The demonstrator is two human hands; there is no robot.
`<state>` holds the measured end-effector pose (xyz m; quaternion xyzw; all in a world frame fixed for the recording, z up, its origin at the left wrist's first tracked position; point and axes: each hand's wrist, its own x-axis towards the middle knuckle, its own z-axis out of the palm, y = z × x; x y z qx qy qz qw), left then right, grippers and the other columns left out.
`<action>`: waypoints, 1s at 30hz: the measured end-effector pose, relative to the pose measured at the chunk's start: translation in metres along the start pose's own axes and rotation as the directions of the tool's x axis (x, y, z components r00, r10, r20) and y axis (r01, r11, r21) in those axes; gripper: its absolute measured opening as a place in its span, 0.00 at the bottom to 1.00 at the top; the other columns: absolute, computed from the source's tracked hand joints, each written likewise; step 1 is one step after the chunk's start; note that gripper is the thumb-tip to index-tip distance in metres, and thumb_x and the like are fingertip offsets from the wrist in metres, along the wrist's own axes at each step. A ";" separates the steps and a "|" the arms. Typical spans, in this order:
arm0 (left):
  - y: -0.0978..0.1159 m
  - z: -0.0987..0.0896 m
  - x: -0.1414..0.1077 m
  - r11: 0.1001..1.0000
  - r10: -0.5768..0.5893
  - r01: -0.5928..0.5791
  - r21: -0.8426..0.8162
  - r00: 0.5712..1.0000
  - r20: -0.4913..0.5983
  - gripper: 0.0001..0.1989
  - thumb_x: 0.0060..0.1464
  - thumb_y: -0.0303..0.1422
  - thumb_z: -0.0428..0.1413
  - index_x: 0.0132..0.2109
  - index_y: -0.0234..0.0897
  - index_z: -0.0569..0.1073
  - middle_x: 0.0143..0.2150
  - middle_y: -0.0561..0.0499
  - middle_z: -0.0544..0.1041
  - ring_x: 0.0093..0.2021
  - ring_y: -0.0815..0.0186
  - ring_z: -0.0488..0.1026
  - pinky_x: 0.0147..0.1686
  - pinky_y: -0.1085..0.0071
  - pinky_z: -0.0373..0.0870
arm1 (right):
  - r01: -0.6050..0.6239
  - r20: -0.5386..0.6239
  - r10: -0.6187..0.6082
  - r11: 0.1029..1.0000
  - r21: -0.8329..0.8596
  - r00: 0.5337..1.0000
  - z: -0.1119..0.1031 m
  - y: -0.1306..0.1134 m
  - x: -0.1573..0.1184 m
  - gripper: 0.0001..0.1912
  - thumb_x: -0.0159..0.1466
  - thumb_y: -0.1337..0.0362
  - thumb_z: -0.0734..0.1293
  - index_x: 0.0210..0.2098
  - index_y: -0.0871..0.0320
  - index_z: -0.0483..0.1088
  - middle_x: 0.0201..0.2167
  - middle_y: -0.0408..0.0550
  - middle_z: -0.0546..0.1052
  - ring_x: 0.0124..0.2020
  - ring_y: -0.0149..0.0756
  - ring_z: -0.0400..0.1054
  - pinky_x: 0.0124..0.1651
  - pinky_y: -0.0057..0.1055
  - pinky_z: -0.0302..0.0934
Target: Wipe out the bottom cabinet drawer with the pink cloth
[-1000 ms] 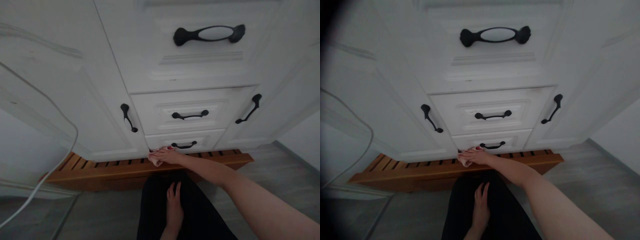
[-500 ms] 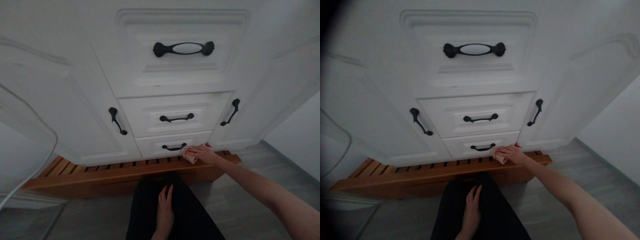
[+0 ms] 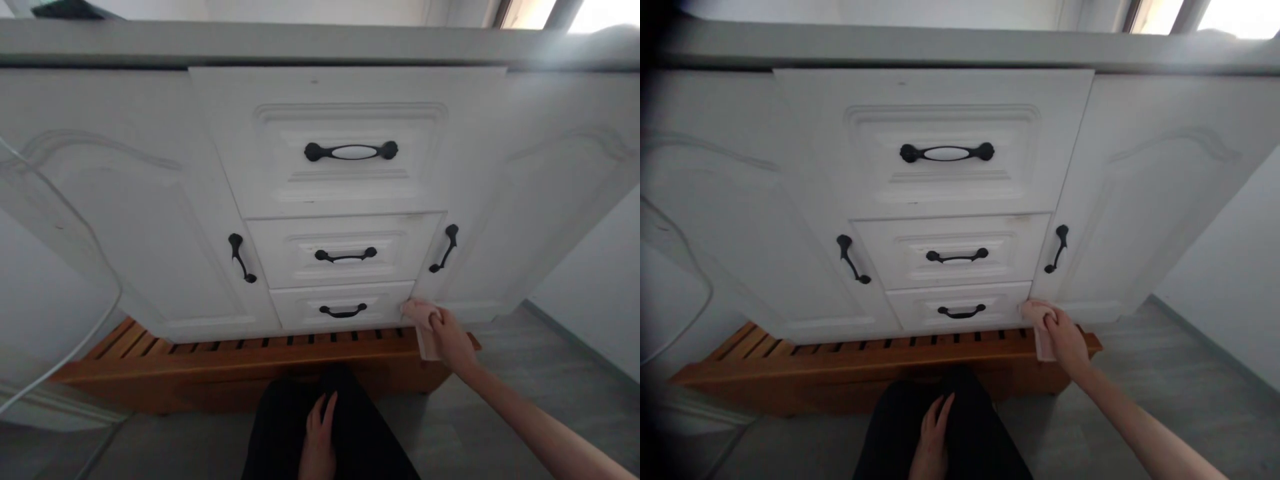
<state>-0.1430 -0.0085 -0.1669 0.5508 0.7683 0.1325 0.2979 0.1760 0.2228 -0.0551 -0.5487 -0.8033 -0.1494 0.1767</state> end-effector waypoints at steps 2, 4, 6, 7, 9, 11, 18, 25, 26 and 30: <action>0.002 0.000 0.000 1.000 0.003 -0.003 0.012 1.000 0.000 0.47 0.45 0.10 0.33 0.71 0.46 0.52 0.73 0.49 0.54 0.72 0.67 0.51 0.72 0.67 0.48 | -0.197 -0.104 0.195 0.980 -0.016 0.975 -0.020 -0.027 0.025 0.18 0.70 0.66 0.56 0.56 0.63 0.67 0.54 0.62 0.68 0.41 0.40 0.68 0.36 0.31 0.59; 0.002 0.000 0.001 1.000 -0.001 0.001 0.031 1.000 0.012 0.48 0.44 0.09 0.33 0.71 0.46 0.51 0.74 0.48 0.53 0.73 0.67 0.51 0.71 0.68 0.48 | -0.259 -0.162 0.256 0.966 0.006 0.953 -0.033 -0.052 0.052 0.17 0.71 0.63 0.57 0.56 0.63 0.66 0.54 0.61 0.67 0.42 0.40 0.67 0.37 0.30 0.59; 0.000 0.000 0.000 0.999 -0.011 0.009 0.050 0.999 0.030 0.48 0.44 0.09 0.33 0.71 0.45 0.50 0.74 0.47 0.53 0.73 0.67 0.51 0.71 0.69 0.48 | -0.248 -0.169 0.243 0.969 -0.011 0.955 -0.035 -0.068 0.068 0.14 0.70 0.66 0.56 0.49 0.63 0.69 0.51 0.61 0.67 0.45 0.43 0.65 0.42 0.32 0.60; 0.000 0.000 0.000 0.998 -0.018 0.016 0.057 0.999 0.038 0.48 0.45 0.10 0.32 0.71 0.44 0.49 0.74 0.47 0.53 0.73 0.66 0.51 0.71 0.69 0.48 | -0.242 -0.156 0.234 0.970 -0.032 0.960 -0.031 -0.074 0.070 0.13 0.70 0.67 0.56 0.47 0.63 0.69 0.50 0.60 0.67 0.46 0.44 0.64 0.44 0.34 0.60; -0.001 -0.001 -0.001 0.998 -0.012 0.010 0.063 0.999 0.035 0.46 0.46 0.10 0.32 0.72 0.43 0.49 0.73 0.45 0.53 0.73 0.66 0.52 0.71 0.70 0.48 | -0.234 -0.074 0.229 0.969 -0.081 0.971 -0.016 -0.082 0.062 0.13 0.70 0.69 0.55 0.47 0.61 0.69 0.50 0.61 0.67 0.47 0.45 0.63 0.46 0.36 0.60; 0.000 -0.001 -0.002 0.997 -0.004 0.003 0.071 1.000 0.017 0.46 0.47 0.10 0.31 0.72 0.42 0.49 0.73 0.45 0.54 0.72 0.67 0.52 0.71 0.70 0.48 | -0.189 0.059 0.196 0.976 -0.109 0.979 0.005 -0.086 0.040 0.14 0.69 0.69 0.56 0.51 0.59 0.68 0.49 0.59 0.67 0.46 0.44 0.63 0.44 0.36 0.61; -0.003 0.004 -0.007 0.993 -0.048 0.035 0.111 0.992 0.116 0.47 0.47 0.11 0.34 0.72 0.47 0.43 0.74 0.44 0.52 0.71 0.64 0.57 0.64 0.70 0.61 | -0.097 0.299 0.097 0.995 -0.015 0.949 0.060 -0.091 -0.017 0.20 0.63 0.75 0.61 0.52 0.55 0.70 0.47 0.54 0.72 0.47 0.45 0.66 0.41 0.34 0.65; -0.024 0.009 -0.003 0.995 -0.055 0.046 0.088 0.994 0.092 0.44 0.49 0.14 0.39 0.72 0.42 0.44 0.74 0.45 0.51 0.70 0.69 0.58 0.65 0.75 0.57 | -0.167 0.258 0.126 0.976 0.142 0.958 0.064 -0.083 -0.071 0.19 0.66 0.69 0.56 0.50 0.54 0.72 0.54 0.53 0.70 0.54 0.43 0.65 0.56 0.36 0.62; -0.023 0.010 -0.004 0.997 -0.041 0.037 0.066 0.997 0.068 0.44 0.49 0.13 0.39 0.72 0.41 0.46 0.75 0.46 0.51 0.71 0.70 0.57 0.66 0.76 0.55 | -0.234 0.228 0.185 0.949 0.211 0.956 0.069 -0.079 -0.092 0.20 0.66 0.67 0.53 0.49 0.54 0.73 0.54 0.54 0.71 0.54 0.44 0.66 0.56 0.37 0.63; -0.014 0.009 -0.011 1.000 -0.011 0.011 0.025 1.000 0.017 0.44 0.47 0.13 0.39 0.71 0.39 0.51 0.76 0.47 0.48 0.73 0.69 0.52 0.69 0.77 0.49 | -0.397 0.260 0.324 0.863 0.314 0.910 0.094 -0.058 -0.203 0.28 0.62 0.65 0.50 0.53 0.43 0.71 0.44 0.52 0.76 0.43 0.46 0.75 0.44 0.41 0.71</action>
